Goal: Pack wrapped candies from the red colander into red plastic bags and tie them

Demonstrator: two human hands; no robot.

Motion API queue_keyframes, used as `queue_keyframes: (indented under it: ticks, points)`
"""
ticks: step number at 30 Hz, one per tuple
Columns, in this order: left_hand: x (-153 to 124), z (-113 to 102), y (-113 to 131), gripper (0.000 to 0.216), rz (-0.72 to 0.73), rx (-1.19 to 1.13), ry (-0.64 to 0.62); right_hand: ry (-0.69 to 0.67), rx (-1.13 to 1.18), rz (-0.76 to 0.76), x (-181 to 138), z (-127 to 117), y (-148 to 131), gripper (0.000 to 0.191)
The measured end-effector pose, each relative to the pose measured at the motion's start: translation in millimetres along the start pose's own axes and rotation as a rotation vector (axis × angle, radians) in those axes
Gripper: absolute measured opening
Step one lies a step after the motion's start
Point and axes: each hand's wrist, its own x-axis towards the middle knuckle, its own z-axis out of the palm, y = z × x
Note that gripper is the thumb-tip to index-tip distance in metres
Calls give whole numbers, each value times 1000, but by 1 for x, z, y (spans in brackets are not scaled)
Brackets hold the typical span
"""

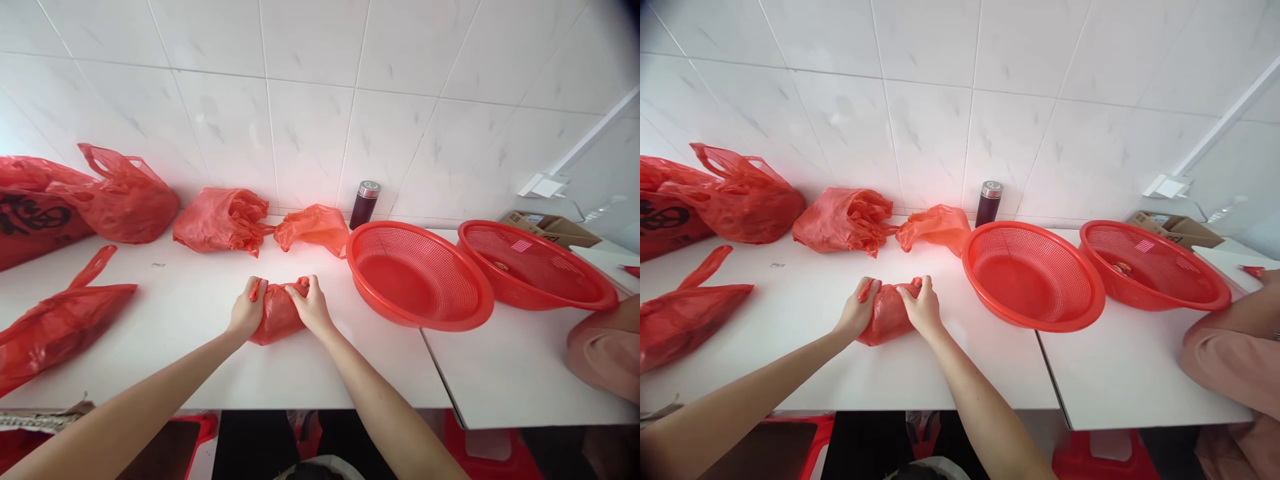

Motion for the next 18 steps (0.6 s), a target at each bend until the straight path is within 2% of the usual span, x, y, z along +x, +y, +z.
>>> queue_keyframes:
  ticks: [5,11,18]
  points:
    - [10,-1,2,35,49,76,-12,36,-65,38,18,-12,16,21]
    - [21,-13,-8,26,81,262,-114,22,-311,38,32,-32,24,12]
    - [43,-7,-9,23,136,577,-209,1,-613,45,40,-25,35,16]
